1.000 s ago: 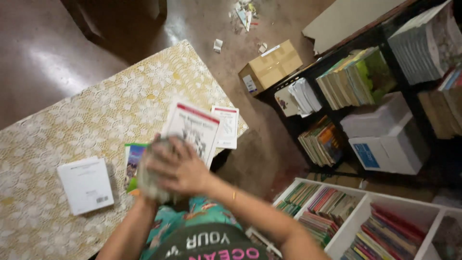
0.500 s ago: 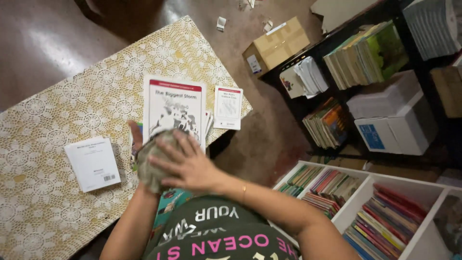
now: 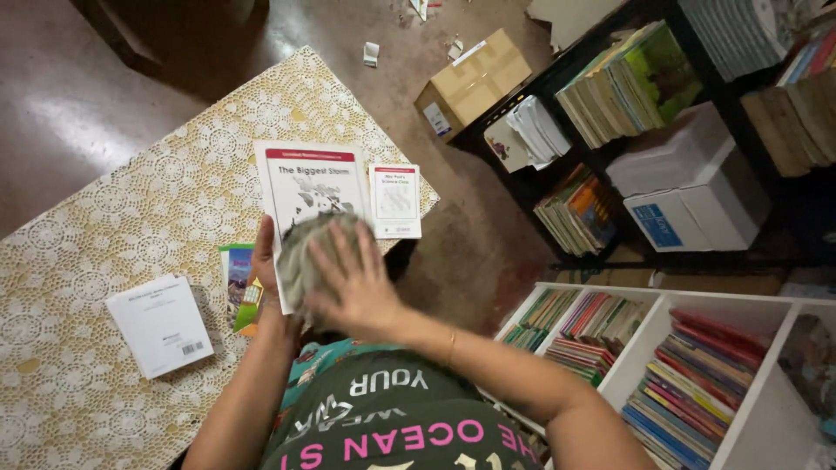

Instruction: Sorting, cleaning, and organizing books and pamphlets on a table and onto bookshelves.

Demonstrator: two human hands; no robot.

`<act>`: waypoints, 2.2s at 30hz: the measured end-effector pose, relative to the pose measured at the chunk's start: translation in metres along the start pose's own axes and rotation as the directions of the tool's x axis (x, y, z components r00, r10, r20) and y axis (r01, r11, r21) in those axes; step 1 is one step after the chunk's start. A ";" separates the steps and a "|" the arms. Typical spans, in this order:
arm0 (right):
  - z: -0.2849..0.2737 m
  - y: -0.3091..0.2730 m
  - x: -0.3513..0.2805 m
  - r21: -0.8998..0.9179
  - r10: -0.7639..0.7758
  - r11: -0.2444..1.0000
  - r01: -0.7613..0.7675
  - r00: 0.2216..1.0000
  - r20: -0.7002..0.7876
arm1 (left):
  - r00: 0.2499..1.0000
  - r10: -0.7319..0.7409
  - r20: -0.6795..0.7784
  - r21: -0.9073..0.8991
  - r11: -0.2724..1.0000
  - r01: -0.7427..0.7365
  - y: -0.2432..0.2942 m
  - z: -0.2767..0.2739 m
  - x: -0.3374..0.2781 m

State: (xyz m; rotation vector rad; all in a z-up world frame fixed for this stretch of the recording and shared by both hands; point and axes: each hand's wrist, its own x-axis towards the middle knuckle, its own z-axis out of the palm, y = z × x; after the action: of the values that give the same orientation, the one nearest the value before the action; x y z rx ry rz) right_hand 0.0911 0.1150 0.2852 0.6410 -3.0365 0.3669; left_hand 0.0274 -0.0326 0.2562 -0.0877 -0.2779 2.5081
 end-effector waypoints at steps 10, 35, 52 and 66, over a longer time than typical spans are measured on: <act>-0.046 0.077 0.056 0.735 0.549 -0.001 -0.678 0.615 0.567 | 0.931 0.126 -0.342 0.291 0.956 -0.023 -0.030 -0.056 0.001; -0.008 0.036 -0.003 0.062 -0.514 0.854 0.516 0.857 -0.046 | 0.979 -0.196 -0.058 0.102 0.974 0.201 -0.023 0.007 0.013; -0.007 0.034 -0.031 0.160 -0.427 0.893 0.421 0.904 0.003 | 0.999 0.022 -0.033 0.446 0.895 -0.005 -0.024 -0.071 -0.006; 0.006 0.042 -0.005 0.153 -0.157 0.972 0.181 0.974 -0.161 | 0.897 0.215 -0.385 0.713 0.687 0.141 -0.043 -0.018 0.023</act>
State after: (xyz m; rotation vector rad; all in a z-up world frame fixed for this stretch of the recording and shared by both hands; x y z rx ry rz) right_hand 0.0788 0.1528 0.2700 0.8350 -2.8055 0.6360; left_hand 0.0354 0.0178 0.2484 -0.3343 0.9348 2.3586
